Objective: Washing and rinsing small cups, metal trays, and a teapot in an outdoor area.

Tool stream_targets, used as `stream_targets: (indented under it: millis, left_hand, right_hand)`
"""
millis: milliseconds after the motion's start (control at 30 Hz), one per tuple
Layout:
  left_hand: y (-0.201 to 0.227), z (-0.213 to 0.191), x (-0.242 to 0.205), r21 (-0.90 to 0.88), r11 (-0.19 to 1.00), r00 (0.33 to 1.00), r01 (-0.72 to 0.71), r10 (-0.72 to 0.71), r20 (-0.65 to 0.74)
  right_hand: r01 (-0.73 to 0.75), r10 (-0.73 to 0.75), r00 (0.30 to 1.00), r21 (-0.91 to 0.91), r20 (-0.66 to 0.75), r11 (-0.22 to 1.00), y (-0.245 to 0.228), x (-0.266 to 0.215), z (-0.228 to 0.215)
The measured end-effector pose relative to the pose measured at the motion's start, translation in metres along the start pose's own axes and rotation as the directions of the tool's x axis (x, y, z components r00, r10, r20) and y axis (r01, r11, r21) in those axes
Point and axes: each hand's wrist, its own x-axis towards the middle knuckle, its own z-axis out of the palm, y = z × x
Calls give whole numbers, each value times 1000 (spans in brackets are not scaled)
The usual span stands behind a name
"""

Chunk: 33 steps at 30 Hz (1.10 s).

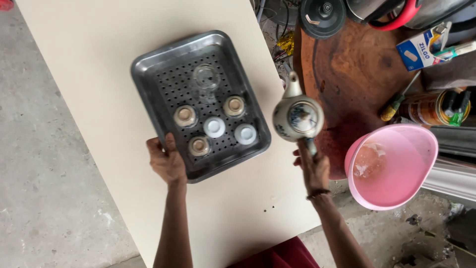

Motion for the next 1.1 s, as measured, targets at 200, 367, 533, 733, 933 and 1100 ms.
stream_targets:
  millis: [200, 367, 533, 733, 933, 1100]
  left_hand:
    - [20, 27, -14, -16, 995, 993, 103, -102, 60]
    - [36, 36, -21, -44, 990, 989, 136, -133, 58]
    - [38, 42, -23, -54, 983, 984, 173, -170, 63]
    - [38, 44, -25, -91, 985, 989, 144, -140, 51]
    - [50, 39, -22, 167, 939, 942, 302, -320, 97]
    - [42, 41, -22, 156, 939, 942, 307, -323, 92]
  right_hand:
    - [96, -101, 993, 72, 64, 993, -78, -8, -30]
    - [170, -223, 958, 266, 183, 949, -136, -6, 5]
    - [159, -210, 955, 235, 211, 959, -173, -15, 69]
    - [52, -108, 947, 187, 303, 981, -171, -25, 154]
    - [139, -186, 907, 150, 377, 979, -152, -17, 209]
    - [104, -101, 932, 10, 349, 995, -148, -13, 226]
